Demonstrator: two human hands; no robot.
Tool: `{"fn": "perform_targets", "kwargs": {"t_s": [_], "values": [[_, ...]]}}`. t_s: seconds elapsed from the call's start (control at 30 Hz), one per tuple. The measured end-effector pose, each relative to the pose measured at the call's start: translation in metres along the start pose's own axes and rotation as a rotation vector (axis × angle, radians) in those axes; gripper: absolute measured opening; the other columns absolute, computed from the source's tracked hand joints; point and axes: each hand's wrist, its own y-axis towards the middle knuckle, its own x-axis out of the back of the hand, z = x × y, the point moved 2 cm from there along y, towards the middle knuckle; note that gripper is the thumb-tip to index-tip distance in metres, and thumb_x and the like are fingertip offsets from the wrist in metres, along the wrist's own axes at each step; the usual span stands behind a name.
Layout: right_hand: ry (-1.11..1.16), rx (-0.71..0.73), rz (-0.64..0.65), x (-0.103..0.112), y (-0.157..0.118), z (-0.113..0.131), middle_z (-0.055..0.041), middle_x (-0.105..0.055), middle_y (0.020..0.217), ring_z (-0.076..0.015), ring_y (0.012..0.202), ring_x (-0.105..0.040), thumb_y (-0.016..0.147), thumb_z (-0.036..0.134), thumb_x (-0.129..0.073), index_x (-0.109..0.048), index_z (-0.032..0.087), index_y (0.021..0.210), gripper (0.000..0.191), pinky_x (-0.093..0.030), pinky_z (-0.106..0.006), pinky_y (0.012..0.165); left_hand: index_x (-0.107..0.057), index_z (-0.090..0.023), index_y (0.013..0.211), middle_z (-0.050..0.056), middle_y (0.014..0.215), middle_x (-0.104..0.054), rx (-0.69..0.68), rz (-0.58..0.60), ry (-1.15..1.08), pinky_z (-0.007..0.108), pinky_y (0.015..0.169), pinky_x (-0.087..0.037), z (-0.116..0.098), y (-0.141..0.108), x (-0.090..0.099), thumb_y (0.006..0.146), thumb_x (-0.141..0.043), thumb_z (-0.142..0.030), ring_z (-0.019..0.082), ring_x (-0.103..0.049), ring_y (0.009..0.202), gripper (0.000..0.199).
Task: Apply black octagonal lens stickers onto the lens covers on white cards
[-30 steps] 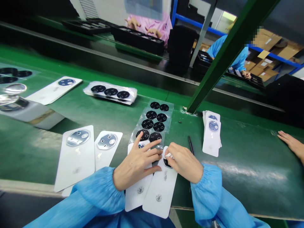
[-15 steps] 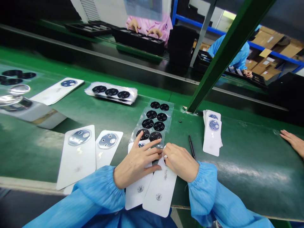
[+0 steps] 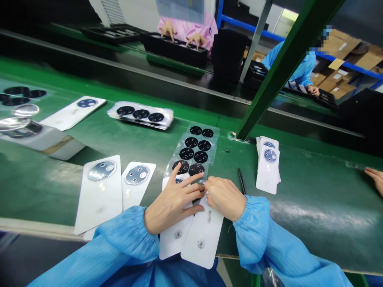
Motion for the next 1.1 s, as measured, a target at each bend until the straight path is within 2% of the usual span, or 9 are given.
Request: {"fn": "perform_targets", "kwargs": {"t_s": [0.23,0.33,0.4,0.47,0.6,0.7,0.8,0.93,1.1], "values": [[0.015,0.049,0.037,0.001,-0.008,0.004,-0.0046,-0.06,0.082,-0.0193,0.078,-0.059,0.079,0.002,-0.049,-0.057,0.016,0.078,0.016,-0.046,-0.03,0.068,-0.061,-0.022,0.094,-0.002,0.1,-0.07,0.004,0.003,-0.006,0.057,0.11,0.013,0.0,0.0,0.001,0.083,-0.066,-0.035,0.024,-0.045,0.128,0.017],[0.194,0.056,0.003,0.008,-0.025,-0.006,-0.0017,-0.058,0.082,-0.0168,0.076,-0.058,0.08,0.002,-0.05,-0.056,0.018,0.078,0.018,-0.045,-0.028,0.067,-0.062,-0.021,0.091,-0.003,0.101,-0.07,0.0,-0.017,-0.002,0.057,0.111,0.013,0.0,0.0,0.001,0.083,-0.066,-0.037,0.024,-0.046,0.127,0.019],[0.392,-0.004,-0.107,0.011,-0.039,-0.021,-0.0004,-0.057,0.082,-0.015,0.073,-0.057,0.085,0.008,-0.049,-0.056,0.02,0.08,0.014,-0.045,-0.026,0.066,-0.062,-0.021,0.091,-0.003,0.099,-0.07,-0.003,-0.022,0.002,0.057,0.112,0.011,0.001,0.0,0.001,0.083,-0.066,-0.038,0.025,-0.046,0.127,0.019],[0.571,-0.115,-0.273,0.009,-0.053,-0.038,-0.001,-0.057,0.083,-0.015,0.073,-0.056,0.09,0.018,-0.049,-0.056,0.021,0.082,0.01,-0.045,-0.026,0.065,-0.063,-0.021,0.092,-0.002,0.1,-0.07,-0.009,-0.023,0.011,0.058,0.112,0.009,0.0,-0.001,0.0,0.084,-0.065,-0.037,0.025,-0.046,0.127,0.019],[0.768,-0.322,-0.563,-0.017,-0.072,-0.061,-0.0028,-0.059,0.086,-0.0165,0.074,-0.058,0.089,0.031,-0.052,-0.057,0.02,0.087,0.012,-0.046,-0.026,0.063,-0.063,-0.02,0.098,-0.001,0.105,-0.07,-0.026,-0.053,0.05,0.06,0.114,0.003,-0.004,-0.002,0.0,0.086,-0.062,-0.034,0.027,-0.046,0.127,0.018],[0.747,-0.409,-0.703,-0.037,-0.073,-0.061,-0.0022,-0.062,0.088,-0.0168,0.075,-0.06,0.089,0.034,-0.054,-0.058,0.021,0.096,0.015,-0.047,-0.027,0.066,-0.064,-0.019,0.101,0.001,0.106,-0.07,-0.044,-0.092,0.094,0.062,0.114,-0.003,-0.007,-0.004,-0.001,0.088,-0.06,-0.032,0.027,-0.048,0.126,0.019],[0.656,-0.34,-0.798,-0.042,-0.07,-0.055,-0.0033,-0.062,0.09,-0.0178,0.082,-0.061,0.091,0.031,-0.052,-0.059,0.022,0.095,0.012,-0.047,-0.028,0.071,-0.064,-0.019,0.099,0.003,0.106,-0.07,-0.062,-0.127,0.139,0.063,0.113,-0.006,-0.011,-0.005,-0.001,0.089,-0.059,-0.029,0.028,-0.047,0.126,0.016],[0.512,-0.214,-0.821,-0.041,-0.068,-0.05,-0.0048,-0.06,0.09,-0.0179,0.085,-0.06,0.095,0.022,-0.047,-0.057,0.02,0.092,0.011,-0.045,-0.029,0.075,-0.066,-0.019,0.095,0.004,0.105,-0.07,-0.069,-0.145,0.172,0.064,0.112,-0.009,-0.014,-0.006,-0.001,0.089,-0.058,-0.026,0.029,-0.048,0.125,0.013],[0.409,-0.227,-0.796,-0.049,-0.068,-0.055,-0.0055,-0.061,0.094,-0.019,0.09,-0.06,0.095,0.019,-0.045,-0.057,0.02,0.098,0.012,-0.045,-0.031,0.08,-0.067,-0.019,0.094,0.005,0.106,-0.069,-0.092,-0.116,0.229,0.068,0.109,-0.013,-0.017,-0.004,0.003,0.09,-0.057,-0.026,0.03,-0.05,0.123,0.013]]}}
